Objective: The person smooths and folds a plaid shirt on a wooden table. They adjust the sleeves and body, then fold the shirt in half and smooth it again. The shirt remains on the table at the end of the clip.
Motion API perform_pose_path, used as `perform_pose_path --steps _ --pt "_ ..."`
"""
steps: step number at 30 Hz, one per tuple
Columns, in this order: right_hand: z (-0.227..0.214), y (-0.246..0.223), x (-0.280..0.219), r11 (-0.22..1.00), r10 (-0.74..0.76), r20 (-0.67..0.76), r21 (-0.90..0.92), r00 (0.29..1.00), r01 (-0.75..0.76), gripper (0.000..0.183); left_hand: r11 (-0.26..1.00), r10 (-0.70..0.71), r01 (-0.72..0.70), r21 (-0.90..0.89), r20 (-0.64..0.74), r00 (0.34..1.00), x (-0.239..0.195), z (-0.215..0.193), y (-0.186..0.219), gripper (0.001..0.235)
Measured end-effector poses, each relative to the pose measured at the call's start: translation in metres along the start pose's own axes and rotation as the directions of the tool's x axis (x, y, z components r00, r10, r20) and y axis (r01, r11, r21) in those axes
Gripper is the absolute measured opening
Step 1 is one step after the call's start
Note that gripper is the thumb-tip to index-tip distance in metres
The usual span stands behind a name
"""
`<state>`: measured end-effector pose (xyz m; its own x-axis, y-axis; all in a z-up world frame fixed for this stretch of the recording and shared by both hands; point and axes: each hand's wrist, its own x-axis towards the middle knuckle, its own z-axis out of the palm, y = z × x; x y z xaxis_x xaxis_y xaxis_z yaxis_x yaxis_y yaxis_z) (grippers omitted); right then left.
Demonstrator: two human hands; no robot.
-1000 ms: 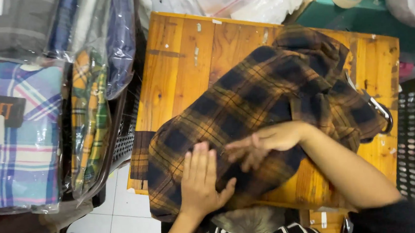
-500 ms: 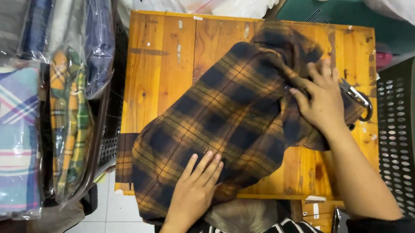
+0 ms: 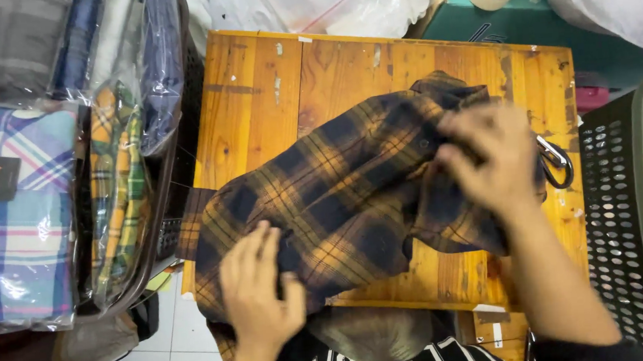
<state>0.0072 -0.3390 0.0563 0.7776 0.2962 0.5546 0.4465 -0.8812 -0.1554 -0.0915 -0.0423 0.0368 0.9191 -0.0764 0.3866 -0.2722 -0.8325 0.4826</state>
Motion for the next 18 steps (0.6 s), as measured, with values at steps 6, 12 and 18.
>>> perform_pose_path --steps 6,12,18 --pt "0.007 -0.057 -0.028 0.846 -0.331 0.222 0.501 0.917 0.184 0.058 0.954 0.234 -0.226 -0.197 0.018 0.972 0.019 0.01 0.04 0.056" --pt "0.006 -0.05 -0.037 0.832 -0.296 0.186 0.532 0.937 0.158 0.011 0.976 0.217 -0.212 -0.049 0.298 0.93 0.002 0.036 0.023 0.069" --pt "-0.003 -0.016 -0.071 0.613 0.211 0.055 0.77 0.976 -0.176 0.012 0.892 0.326 -0.363 -0.268 -0.173 0.929 -0.028 0.025 0.011 0.046"
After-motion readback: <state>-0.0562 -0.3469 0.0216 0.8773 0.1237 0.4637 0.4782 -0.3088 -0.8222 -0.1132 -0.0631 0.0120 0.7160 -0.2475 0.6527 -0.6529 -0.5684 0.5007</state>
